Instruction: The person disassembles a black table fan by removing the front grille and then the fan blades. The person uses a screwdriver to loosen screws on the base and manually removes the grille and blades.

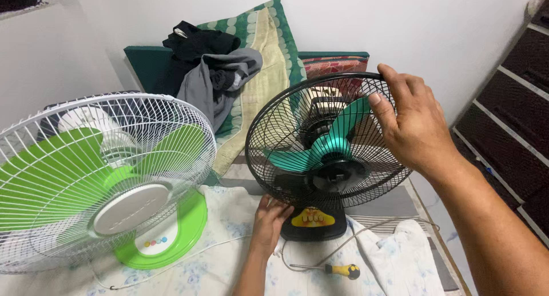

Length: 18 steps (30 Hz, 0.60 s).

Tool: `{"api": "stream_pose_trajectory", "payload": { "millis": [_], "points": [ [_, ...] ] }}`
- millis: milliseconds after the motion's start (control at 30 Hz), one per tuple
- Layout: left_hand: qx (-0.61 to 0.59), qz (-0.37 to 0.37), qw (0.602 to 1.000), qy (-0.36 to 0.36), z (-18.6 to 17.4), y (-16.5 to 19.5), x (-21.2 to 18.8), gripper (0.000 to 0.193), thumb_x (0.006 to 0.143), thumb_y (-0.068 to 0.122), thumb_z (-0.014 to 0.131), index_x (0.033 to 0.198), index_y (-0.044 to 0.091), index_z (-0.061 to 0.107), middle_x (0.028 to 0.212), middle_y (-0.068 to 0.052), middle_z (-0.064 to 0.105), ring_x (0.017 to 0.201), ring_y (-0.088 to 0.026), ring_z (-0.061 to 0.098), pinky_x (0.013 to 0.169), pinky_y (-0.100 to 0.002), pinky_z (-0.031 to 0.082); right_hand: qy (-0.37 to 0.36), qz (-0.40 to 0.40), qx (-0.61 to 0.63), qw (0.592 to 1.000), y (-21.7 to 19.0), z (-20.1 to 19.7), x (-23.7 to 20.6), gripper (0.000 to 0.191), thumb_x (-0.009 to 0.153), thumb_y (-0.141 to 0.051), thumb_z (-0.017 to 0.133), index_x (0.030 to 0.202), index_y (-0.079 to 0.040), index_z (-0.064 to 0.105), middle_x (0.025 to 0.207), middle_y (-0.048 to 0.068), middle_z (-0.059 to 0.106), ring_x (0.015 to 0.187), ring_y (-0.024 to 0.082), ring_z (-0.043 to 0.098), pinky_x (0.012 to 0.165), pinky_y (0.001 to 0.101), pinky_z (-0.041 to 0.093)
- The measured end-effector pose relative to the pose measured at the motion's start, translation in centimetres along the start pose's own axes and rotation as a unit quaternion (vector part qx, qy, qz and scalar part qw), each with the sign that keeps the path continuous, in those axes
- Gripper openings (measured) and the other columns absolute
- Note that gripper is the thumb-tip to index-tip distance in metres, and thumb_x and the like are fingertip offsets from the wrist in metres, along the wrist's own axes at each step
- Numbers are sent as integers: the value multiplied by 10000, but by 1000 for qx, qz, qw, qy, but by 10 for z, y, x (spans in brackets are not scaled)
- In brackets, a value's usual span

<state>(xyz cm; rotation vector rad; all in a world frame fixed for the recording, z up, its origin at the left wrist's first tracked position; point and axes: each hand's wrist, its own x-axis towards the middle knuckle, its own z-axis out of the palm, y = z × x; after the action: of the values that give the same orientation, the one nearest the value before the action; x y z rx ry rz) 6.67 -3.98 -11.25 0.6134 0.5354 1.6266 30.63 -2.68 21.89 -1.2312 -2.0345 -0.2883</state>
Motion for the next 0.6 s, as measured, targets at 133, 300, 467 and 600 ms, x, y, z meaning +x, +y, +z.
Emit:
{"api": "stream_pose_trajectory", "payload": {
  "millis": [133, 300, 467, 600],
  "points": [
    [-24, 15, 999, -18, -3, 2, 2, 242, 947, 36, 487, 1182, 30, 541, 1204, -148, 666, 1141, -268, 667, 1014, -448, 541, -4, 0, -6, 1000, 0, -5, -2, 558, 1073, -392, 492, 1554, -114, 443, 1403, 246, 526, 1286, 419, 509, 1051, 541, 402],
    [149, 41, 987, 46, -10, 0, 10, 158, 1024, 87, 491, 1110, 4, 597, 1052, -161, 642, 938, -239, 707, 846, -394, 651, -13, 8, 16, 1000, -2, -6, -4, 561, 1065, -395, 492, 1551, -120, 443, 1410, 238, 520, 1298, 418, 506, 1064, 541, 401],
    [328, 77, 933, 128, 2, 0, 14, 278, 1081, 189, 487, 1055, -53, 623, 819, -234, 701, 688, -269, 699, 641, -369, 602, -1, -5, 16, 1000, -3, -1, -5, 647, 1065, -446, 505, 1595, -94, 390, 1512, 279, 442, 1401, 440, 429, 1135, 543, 355],
    [359, 38, 914, 184, 15, 7, 11, 317, 1028, 226, 416, 1107, 23, 646, 957, -121, 706, 740, -229, 718, 572, -369, 625, -23, -49, -47, 997, -4, 2, -11, 1077, 812, -642, 719, 1595, -70, 251, 1497, 335, 322, 1400, 507, 310, 1081, 603, 304]
  ]
}}
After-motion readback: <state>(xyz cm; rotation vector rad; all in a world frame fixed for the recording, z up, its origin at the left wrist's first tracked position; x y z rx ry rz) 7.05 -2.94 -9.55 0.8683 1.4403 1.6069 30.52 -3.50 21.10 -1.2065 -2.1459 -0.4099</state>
